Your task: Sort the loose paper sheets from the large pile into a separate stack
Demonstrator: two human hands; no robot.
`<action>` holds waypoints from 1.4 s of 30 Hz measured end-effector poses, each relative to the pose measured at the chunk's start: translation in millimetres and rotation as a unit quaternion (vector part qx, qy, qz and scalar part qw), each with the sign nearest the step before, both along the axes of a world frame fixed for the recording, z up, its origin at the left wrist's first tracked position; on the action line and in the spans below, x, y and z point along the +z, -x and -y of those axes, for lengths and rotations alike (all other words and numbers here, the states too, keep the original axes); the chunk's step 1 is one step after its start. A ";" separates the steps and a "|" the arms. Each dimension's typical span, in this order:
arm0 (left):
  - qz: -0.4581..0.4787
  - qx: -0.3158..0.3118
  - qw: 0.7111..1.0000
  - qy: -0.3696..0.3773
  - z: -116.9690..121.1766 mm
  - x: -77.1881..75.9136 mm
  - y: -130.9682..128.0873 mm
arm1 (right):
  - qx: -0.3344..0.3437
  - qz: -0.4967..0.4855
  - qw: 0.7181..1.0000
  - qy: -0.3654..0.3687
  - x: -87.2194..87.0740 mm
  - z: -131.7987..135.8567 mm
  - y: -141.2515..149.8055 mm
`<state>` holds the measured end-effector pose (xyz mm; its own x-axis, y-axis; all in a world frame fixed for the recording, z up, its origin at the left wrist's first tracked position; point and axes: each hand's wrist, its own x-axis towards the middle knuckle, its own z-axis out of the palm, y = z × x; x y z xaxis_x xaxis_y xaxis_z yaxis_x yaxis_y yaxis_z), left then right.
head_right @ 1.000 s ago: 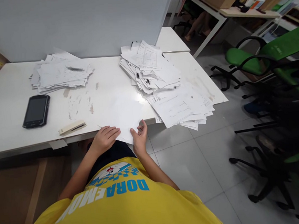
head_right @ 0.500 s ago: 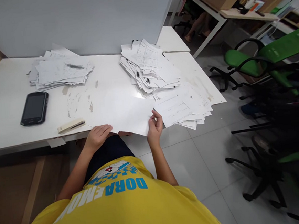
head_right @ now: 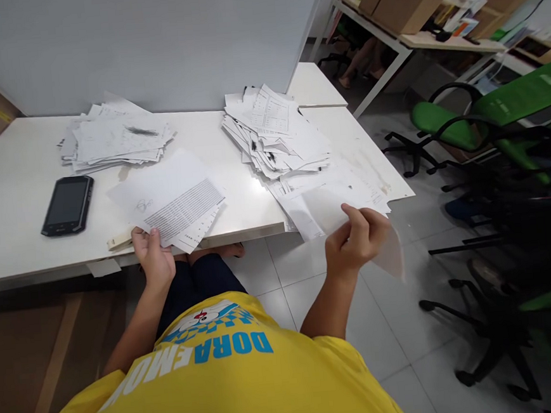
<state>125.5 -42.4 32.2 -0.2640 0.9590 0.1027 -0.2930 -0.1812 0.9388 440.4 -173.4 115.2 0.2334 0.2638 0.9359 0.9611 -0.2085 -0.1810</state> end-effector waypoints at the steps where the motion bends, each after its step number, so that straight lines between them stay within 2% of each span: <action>1: 0.041 -0.030 0.998 0.025 -0.3 3.1 -1.0 | 0.001 0.021 0.999 0.025 6.3 -1.7 -3.0; 3: 0.089 -0.074 0.990 0.085 1.7 6.6 -2.0 | 0.035 0.050 0.993 0.104 17.5 -10.3 -4.0; 5: 0.114 -0.092 0.981 0.130 8.3 6.6 -3.4 | 0.095 0.068 0.969 0.219 24.7 -25.9 2.4; 7: 0.137 -0.091 0.974 0.158 18.9 4.5 -6.4 | 0.144 0.082 0.918 0.359 25.7 -46.4 14.7; 9: 0.157 -0.079 0.968 0.177 30.8 1.7 -10.9 | 0.152 0.097 0.854 0.489 21.2 -67.8 29.7; 11: 0.169 -0.067 0.966 0.186 40.6 -0.5 -15.5 | 0.141 0.113 0.806 0.564 13.5 -85.3 43.5; 12: 0.171 -0.064 0.965 0.188 44.0 -1.3 -17.2 | 0.135 0.119 0.795 0.579 9.6 -91.3 48.7; 15: 0.172 -0.059 0.965 0.187 48.7 -1.9 -18.9 | 0.107 0.118 0.803 0.574 1.9 -97.9 53.9; 19: 0.190 -0.039 0.964 0.181 51.7 -2.7 -15.6 | 0.062 0.094 0.846 0.521 4.5 -93.8 36.8; 21: 0.203 -0.036 0.961 0.185 54.5 -4.8 -14.2 | 0.076 0.083 0.870 0.480 6.8 -94.5 25.1; 23: 0.210 -0.034 0.959 0.189 57.5 -8.0 -14.0 | 0.103 0.074 0.880 0.457 6.4 -98.3 17.8; 26: 0.219 -0.036 0.954 0.200 60.8 -12.7 -16.8 | 0.154 0.060 0.865 0.474 -1.0 -105.8 22.0; 31: 0.222 -0.043 0.950 0.217 61.2 -14.5 -23.7 | 0.289 0.043 0.798 0.527 -26.0 -111.1 58.2; 33: 0.209 -0.050 0.952 0.216 61.3 -13.2 -23.7 | 0.300 0.038 0.782 0.544 -36.1 -110.4 73.0; 35: 0.191 -0.063 0.957 0.208 62.1 -11.1 -21.3 | 0.284 0.036 0.786 0.548 -44.6 -107.9 84.3; 39: 0.172 -0.087 0.958 0.212 65.5 -7.1 -13.2 | 0.267 0.025 0.814 0.515 -58.6 -97.3 94.7; 42: 0.184 -0.109 0.952 0.220 67.6 -8.1 -9.8 | 0.294 -0.008 0.806 0.514 -70.1 -89.7 92.4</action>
<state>135.4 -110.0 24.1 0.0070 0.9236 -0.3833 -0.6026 0.3097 0.7355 348.0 -83.8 45.1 -0.2048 0.9673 0.1499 0.9476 0.2343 -0.2174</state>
